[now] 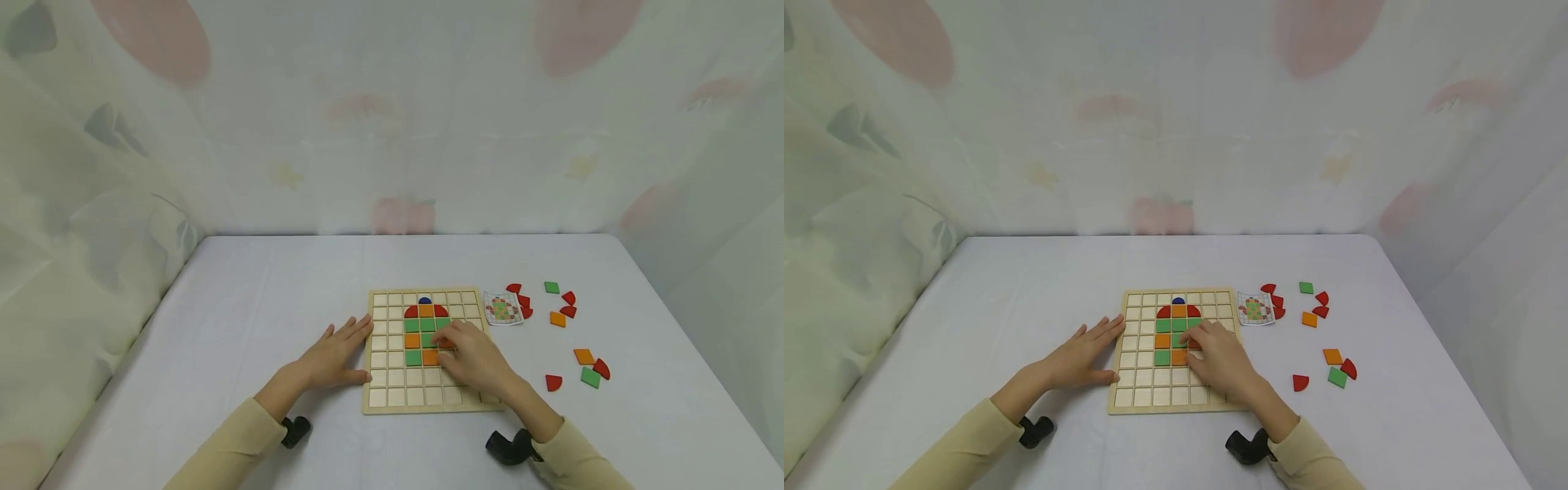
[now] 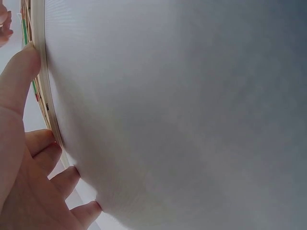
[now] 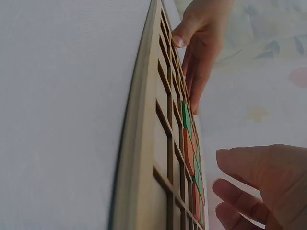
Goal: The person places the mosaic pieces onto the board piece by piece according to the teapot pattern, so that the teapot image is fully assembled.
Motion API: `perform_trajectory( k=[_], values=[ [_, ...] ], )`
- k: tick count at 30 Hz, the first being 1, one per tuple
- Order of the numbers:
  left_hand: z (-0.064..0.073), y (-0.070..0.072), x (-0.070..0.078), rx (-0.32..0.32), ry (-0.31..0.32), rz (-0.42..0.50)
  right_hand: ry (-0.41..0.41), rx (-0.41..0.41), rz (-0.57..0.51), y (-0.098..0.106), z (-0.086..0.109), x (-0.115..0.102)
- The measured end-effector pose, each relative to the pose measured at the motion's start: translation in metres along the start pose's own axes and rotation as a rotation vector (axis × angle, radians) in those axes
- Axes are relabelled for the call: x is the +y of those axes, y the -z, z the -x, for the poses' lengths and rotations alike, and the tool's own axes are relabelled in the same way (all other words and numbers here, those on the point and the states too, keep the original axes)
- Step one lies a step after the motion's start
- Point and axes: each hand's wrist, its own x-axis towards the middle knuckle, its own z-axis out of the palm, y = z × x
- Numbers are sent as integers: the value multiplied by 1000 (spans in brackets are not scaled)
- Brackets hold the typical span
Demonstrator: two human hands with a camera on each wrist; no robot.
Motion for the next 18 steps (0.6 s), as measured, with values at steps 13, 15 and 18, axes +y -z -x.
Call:
perform_trajectory(
  k=[13, 15, 18],
  values=[
    [1, 2, 1, 3, -4, 0, -109, 35, -87, 29, 12, 28],
    [1, 2, 1, 3, -6, -2, -99, 61, -79, 33, 15, 35],
    [2, 2, 2, 1, -7, -2, -83, 95, -60, 41, 22, 45]
  ],
)
